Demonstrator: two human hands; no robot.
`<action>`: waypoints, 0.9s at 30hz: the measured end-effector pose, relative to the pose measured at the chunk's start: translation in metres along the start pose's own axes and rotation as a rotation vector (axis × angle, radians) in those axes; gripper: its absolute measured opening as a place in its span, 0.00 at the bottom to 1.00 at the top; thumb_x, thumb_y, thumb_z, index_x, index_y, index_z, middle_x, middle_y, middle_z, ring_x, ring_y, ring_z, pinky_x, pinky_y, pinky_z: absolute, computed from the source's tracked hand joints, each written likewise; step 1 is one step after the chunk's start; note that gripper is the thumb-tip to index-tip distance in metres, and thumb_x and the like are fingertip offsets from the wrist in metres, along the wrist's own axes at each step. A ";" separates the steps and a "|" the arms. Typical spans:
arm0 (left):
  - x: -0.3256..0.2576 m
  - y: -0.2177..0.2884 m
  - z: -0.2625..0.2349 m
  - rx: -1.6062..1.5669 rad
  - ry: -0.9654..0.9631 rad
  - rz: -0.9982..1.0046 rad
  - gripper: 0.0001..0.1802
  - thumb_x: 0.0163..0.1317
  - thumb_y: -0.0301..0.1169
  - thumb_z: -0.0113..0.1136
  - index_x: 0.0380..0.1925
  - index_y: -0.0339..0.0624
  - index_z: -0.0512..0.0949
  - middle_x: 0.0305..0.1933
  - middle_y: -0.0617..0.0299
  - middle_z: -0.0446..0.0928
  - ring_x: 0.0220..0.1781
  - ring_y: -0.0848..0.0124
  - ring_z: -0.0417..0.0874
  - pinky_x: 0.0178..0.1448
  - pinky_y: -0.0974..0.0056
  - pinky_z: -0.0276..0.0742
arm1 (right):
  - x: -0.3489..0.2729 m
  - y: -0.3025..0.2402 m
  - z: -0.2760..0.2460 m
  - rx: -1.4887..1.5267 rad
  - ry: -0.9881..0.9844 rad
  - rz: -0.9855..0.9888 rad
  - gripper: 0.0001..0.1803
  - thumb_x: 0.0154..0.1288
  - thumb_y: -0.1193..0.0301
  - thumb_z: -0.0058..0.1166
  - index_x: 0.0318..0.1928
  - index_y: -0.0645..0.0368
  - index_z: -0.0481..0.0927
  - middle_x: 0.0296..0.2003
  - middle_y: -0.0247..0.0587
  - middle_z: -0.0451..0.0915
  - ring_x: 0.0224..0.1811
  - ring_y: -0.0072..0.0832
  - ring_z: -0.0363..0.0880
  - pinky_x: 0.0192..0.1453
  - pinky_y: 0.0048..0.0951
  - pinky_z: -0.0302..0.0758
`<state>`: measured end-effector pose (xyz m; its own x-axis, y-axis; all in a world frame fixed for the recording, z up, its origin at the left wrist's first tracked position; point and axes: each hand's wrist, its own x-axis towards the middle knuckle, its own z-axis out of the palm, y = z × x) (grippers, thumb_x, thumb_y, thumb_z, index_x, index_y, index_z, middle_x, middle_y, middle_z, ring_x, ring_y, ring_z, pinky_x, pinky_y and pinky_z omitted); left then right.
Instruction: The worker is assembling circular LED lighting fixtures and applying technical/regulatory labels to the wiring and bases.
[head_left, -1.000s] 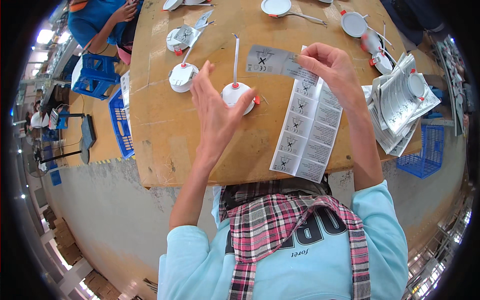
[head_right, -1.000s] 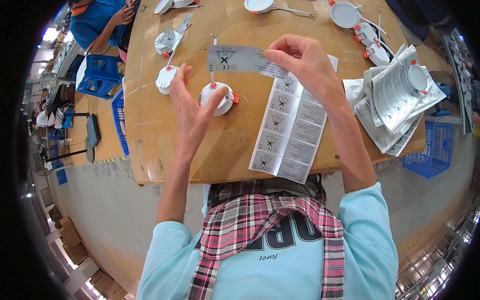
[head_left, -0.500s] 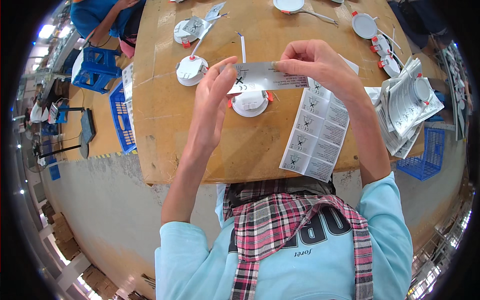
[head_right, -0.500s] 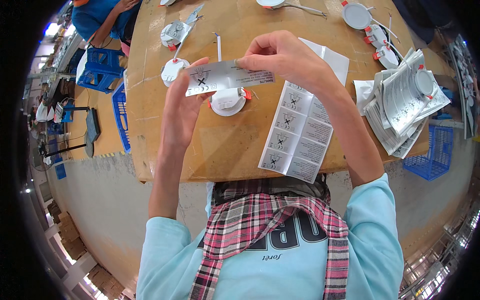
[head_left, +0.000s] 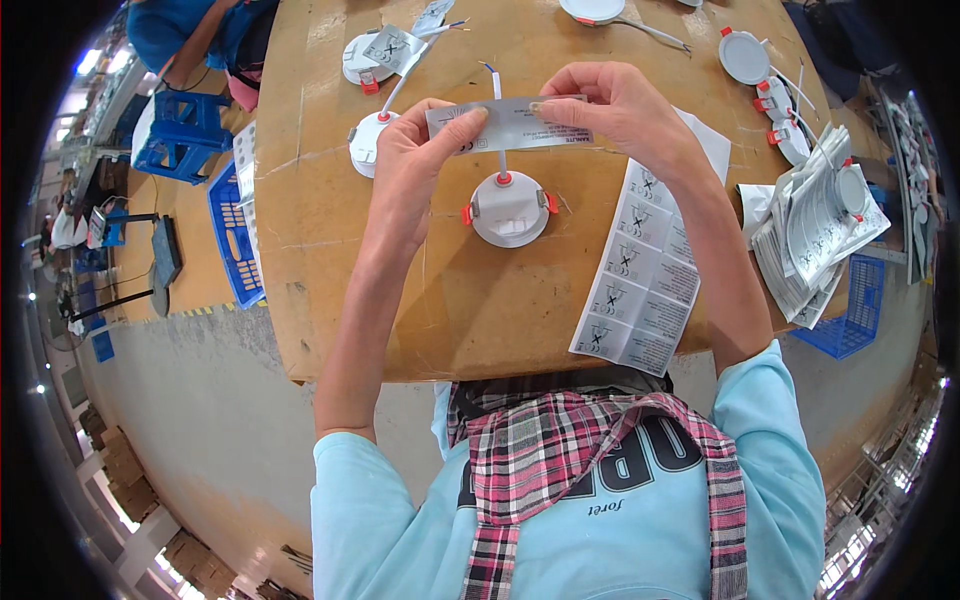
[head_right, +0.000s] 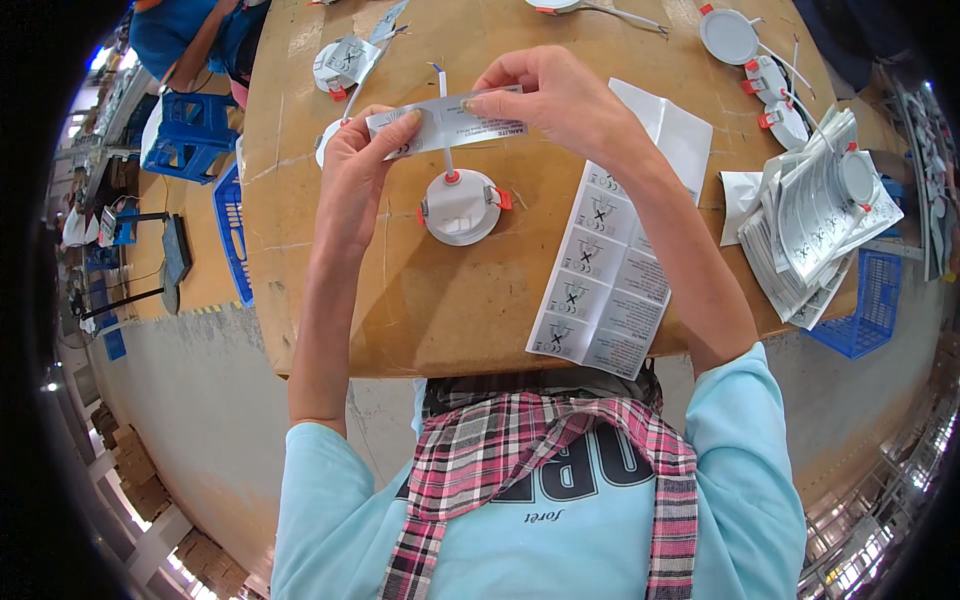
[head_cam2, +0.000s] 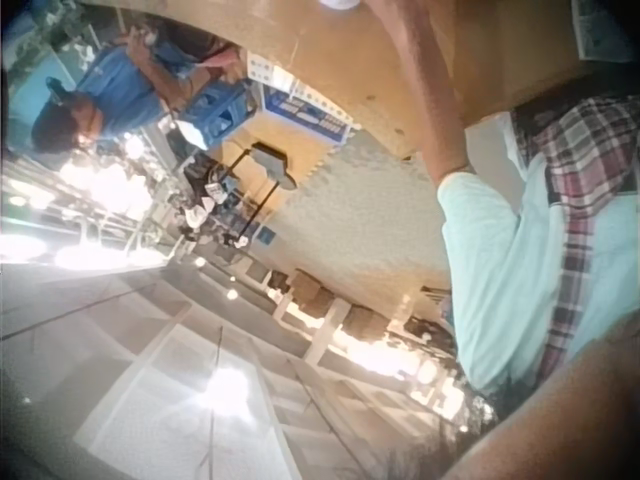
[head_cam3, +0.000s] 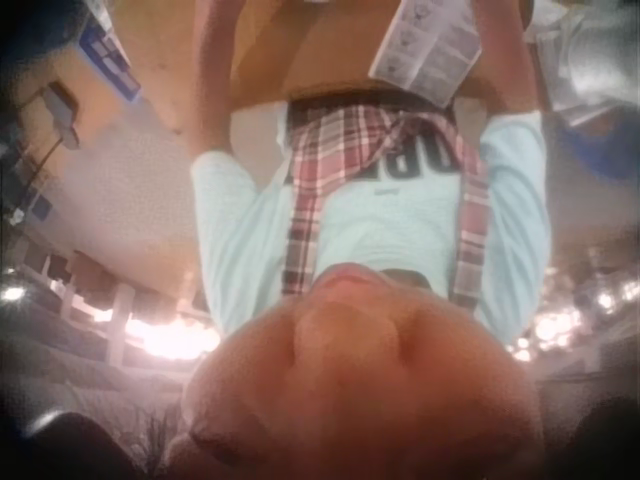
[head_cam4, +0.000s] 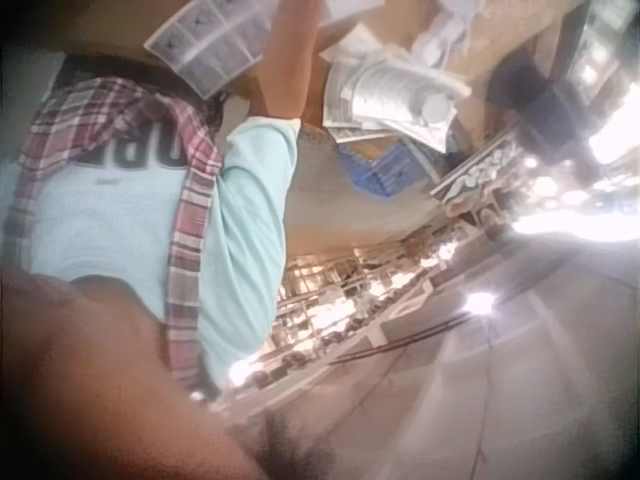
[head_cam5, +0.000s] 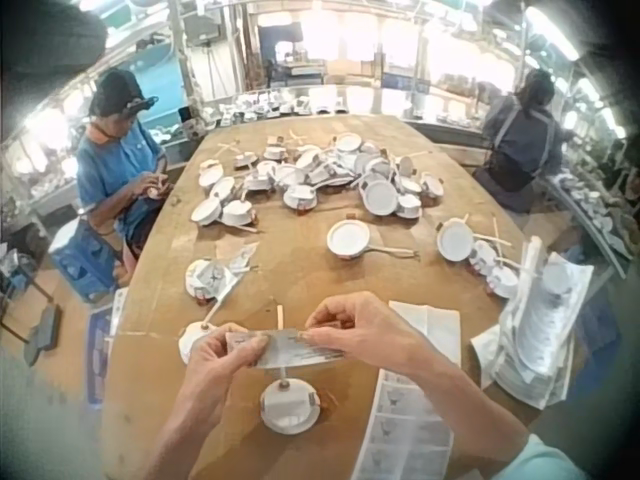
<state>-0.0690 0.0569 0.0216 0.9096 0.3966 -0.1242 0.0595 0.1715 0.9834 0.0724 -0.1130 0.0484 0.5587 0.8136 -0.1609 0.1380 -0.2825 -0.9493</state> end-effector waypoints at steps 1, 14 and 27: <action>0.002 -0.001 -0.002 -0.006 0.009 -0.006 0.08 0.60 0.33 0.62 0.32 0.39 0.78 0.31 0.66 0.79 0.36 0.81 0.76 0.48 0.71 0.70 | 0.001 0.001 0.001 0.000 -0.004 0.002 0.13 0.60 0.65 0.59 0.36 0.65 0.81 0.27 0.35 0.80 0.30 0.18 0.75 0.34 0.22 0.70; 0.016 -0.016 -0.002 -0.038 0.064 -0.074 0.11 0.58 0.35 0.64 0.31 0.38 0.80 0.29 0.65 0.79 0.33 0.81 0.73 0.43 0.71 0.67 | 0.005 0.020 0.018 0.043 0.190 -0.087 0.17 0.59 0.70 0.59 0.48 0.64 0.78 0.25 0.32 0.76 0.31 0.18 0.75 0.36 0.20 0.71; 0.019 -0.016 0.000 -0.069 0.081 -0.064 0.10 0.58 0.34 0.64 0.31 0.38 0.80 0.29 0.64 0.80 0.33 0.80 0.76 0.40 0.72 0.70 | 0.004 0.021 0.020 0.029 0.238 -0.089 0.20 0.59 0.70 0.60 0.51 0.65 0.74 0.26 0.34 0.79 0.30 0.18 0.75 0.36 0.20 0.71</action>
<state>-0.0527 0.0621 0.0037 0.8682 0.4543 -0.1995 0.0853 0.2594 0.9620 0.0615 -0.1060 0.0223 0.7224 0.6913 -0.0112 0.1739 -0.1973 -0.9648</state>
